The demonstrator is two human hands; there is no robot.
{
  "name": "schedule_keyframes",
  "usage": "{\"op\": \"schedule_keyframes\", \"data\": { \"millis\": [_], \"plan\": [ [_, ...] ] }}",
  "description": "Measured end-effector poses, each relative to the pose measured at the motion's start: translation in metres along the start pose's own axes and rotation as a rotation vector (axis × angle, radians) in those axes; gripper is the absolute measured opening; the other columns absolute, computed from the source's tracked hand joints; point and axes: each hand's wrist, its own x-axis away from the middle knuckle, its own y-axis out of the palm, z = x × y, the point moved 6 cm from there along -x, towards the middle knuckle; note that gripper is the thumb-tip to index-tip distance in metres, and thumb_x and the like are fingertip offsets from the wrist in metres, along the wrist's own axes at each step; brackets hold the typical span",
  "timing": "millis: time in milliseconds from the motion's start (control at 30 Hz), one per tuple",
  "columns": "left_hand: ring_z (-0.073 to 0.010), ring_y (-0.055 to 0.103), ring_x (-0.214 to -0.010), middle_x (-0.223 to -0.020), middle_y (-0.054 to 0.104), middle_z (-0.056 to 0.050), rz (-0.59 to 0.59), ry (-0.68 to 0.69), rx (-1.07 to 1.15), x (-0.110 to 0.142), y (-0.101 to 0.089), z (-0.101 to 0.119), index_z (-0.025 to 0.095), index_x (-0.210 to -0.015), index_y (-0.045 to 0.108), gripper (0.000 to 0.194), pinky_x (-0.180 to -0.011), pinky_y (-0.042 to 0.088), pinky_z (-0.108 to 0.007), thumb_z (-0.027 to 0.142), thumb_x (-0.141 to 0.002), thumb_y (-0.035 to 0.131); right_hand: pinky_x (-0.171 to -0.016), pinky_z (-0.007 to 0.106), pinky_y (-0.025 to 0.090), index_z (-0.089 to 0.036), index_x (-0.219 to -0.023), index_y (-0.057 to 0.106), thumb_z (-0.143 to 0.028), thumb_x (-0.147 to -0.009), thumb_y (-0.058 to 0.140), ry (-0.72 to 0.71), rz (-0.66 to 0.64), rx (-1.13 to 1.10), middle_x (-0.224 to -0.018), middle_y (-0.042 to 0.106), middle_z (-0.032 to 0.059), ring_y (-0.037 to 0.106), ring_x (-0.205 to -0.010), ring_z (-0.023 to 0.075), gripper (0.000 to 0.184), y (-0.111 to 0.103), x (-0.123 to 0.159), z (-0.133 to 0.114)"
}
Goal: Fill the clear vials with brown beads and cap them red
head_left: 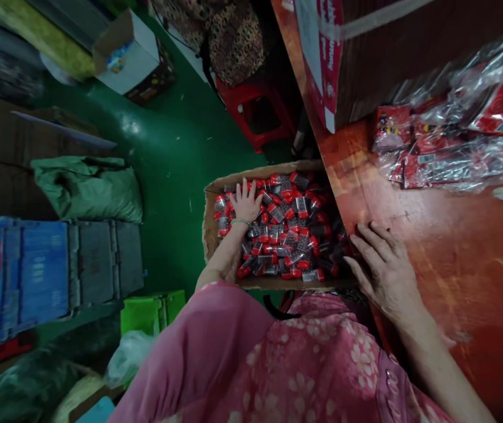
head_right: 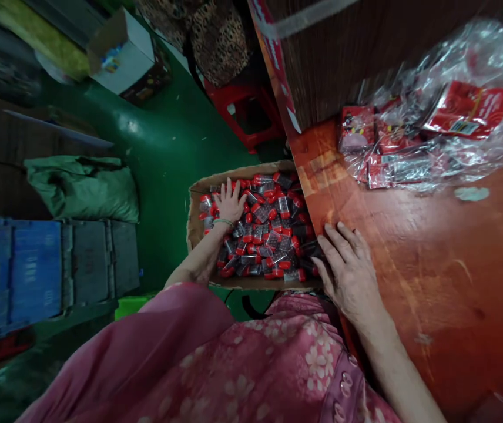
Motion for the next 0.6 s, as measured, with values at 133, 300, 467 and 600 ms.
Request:
{"op": "schedule_keyframes", "data": {
  "millis": [133, 300, 467, 600],
  "plan": [
    [-0.0406, 0.022, -0.156, -0.169, 0.025, -0.016, -0.021, -0.08, -0.015, 0.001, -0.005, -0.018, 0.018, -0.157, 0.037, 0.063, -0.121, 0.014, -0.072, 0.047, -0.101, 0.039, -0.108, 0.058, 0.049, -0.012, -0.126, 0.063, -0.025, -0.092, 0.069, -0.014, -0.003, 0.029, -0.133, 0.067, 0.0188, 0.057, -0.131, 0.0354, 0.037, -0.001, -0.001, -0.001],
    [-0.04, 0.014, -0.158, -0.169, 0.017, -0.022, 0.035, 0.0, 0.003, 0.014, -0.013, 0.035, 0.009, -0.16, 0.026, 0.068, -0.121, 0.018, -0.07, 0.047, -0.104, 0.026, -0.108, 0.056, 0.05, -0.011, -0.126, 0.063, -0.024, -0.09, 0.07, -0.039, 0.006, 0.044, -0.133, 0.067, 0.0188, 0.058, -0.129, 0.0346, 0.039, -0.001, -0.002, -0.001],
    [-0.0293, 0.02, -0.158, -0.168, 0.031, -0.004, -0.04, 0.517, 0.074, 0.056, 0.015, 0.17, 0.03, -0.154, 0.044, 0.061, -0.128, 0.016, -0.055, 0.054, -0.097, 0.049, -0.108, 0.054, 0.05, -0.011, -0.127, 0.064, -0.025, -0.09, 0.071, -0.044, 0.009, 0.05, -0.132, 0.067, 0.0194, 0.057, -0.13, 0.0345, 0.04, -0.003, -0.001, 0.001],
    [-0.0338, 0.024, -0.156, -0.165, 0.038, -0.006, -0.048, 0.642, 0.12, 0.059, 0.031, 0.219, 0.028, -0.147, 0.053, 0.05, -0.126, 0.004, -0.065, 0.045, -0.101, 0.044, -0.109, 0.053, 0.05, -0.011, -0.126, 0.064, -0.027, -0.09, 0.071, -0.04, 0.003, 0.048, -0.132, 0.067, 0.0189, 0.057, -0.131, 0.0333, 0.04, -0.003, -0.002, 0.001]
  ]
}}
